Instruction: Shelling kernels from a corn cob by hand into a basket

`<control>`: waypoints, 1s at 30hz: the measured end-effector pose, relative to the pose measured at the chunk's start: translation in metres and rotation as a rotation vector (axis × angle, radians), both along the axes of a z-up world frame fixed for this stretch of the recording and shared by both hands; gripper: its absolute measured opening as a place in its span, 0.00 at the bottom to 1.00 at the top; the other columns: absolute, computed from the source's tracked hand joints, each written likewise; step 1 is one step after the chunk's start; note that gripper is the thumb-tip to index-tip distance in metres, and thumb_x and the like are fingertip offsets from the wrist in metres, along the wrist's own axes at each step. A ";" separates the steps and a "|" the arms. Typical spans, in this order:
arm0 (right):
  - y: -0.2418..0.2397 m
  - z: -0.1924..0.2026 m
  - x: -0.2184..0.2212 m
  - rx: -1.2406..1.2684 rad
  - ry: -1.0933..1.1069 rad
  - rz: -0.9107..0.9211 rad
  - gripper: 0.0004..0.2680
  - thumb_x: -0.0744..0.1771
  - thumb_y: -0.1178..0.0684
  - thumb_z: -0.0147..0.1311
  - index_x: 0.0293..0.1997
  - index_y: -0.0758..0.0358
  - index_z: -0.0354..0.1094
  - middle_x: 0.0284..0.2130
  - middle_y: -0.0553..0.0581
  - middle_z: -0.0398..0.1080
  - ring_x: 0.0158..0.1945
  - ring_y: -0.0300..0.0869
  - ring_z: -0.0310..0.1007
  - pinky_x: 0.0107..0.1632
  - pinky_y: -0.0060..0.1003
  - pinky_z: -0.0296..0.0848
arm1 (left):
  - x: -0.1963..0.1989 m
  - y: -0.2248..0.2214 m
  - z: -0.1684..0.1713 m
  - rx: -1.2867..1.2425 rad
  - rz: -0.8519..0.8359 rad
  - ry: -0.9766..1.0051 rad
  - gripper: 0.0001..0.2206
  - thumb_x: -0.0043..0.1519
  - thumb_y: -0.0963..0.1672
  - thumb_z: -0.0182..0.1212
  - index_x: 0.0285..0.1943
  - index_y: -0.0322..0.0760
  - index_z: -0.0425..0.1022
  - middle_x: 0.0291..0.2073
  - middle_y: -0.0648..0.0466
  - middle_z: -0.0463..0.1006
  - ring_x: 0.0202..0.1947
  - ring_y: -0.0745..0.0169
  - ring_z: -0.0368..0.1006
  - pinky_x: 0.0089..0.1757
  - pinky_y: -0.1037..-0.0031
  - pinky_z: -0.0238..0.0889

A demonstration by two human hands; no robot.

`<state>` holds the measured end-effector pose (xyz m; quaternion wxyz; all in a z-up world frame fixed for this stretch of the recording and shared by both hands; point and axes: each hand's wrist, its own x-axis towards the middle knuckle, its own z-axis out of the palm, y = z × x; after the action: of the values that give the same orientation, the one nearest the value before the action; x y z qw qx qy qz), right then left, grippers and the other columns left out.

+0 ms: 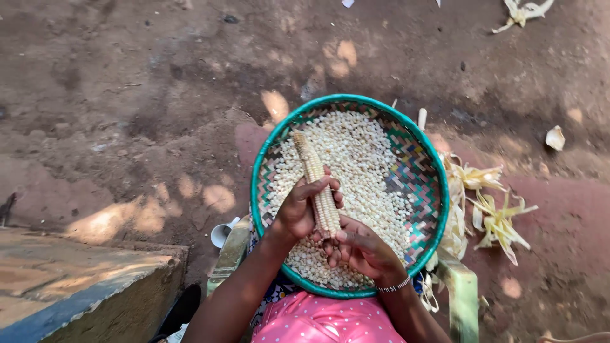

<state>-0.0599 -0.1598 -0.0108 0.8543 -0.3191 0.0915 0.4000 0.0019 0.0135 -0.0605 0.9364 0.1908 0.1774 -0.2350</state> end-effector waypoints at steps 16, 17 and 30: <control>0.004 -0.013 0.000 -0.012 0.126 0.003 0.22 0.68 0.57 0.57 0.70 0.65 0.51 0.50 0.78 0.75 0.49 0.68 0.81 0.57 0.67 0.77 | 0.004 -0.002 0.046 0.230 0.085 0.122 0.11 0.60 0.43 0.71 0.42 0.47 0.70 0.22 0.61 0.72 0.20 0.69 0.74 0.26 0.77 0.71; 0.003 -0.018 -0.001 -0.027 0.143 -0.012 0.19 0.67 0.60 0.56 0.66 0.65 0.54 0.46 0.73 0.75 0.44 0.66 0.82 0.51 0.64 0.80 | 0.004 -0.003 0.049 0.262 0.107 0.099 0.11 0.60 0.43 0.71 0.42 0.46 0.69 0.22 0.60 0.72 0.20 0.67 0.74 0.25 0.77 0.68; 0.011 -0.018 -0.006 -0.147 0.080 -0.061 0.29 0.66 0.63 0.39 0.81 0.53 0.42 0.21 0.49 0.52 0.24 0.37 0.61 0.40 0.53 0.80 | 0.001 -0.011 0.053 0.336 0.164 0.094 0.12 0.61 0.41 0.70 0.39 0.45 0.67 0.20 0.58 0.70 0.17 0.67 0.71 0.22 0.78 0.65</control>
<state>-0.0654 -0.1488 -0.0292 0.8359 -0.3621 0.1641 0.3785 0.0031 0.0027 -0.0077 0.8981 0.3181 0.2726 -0.1336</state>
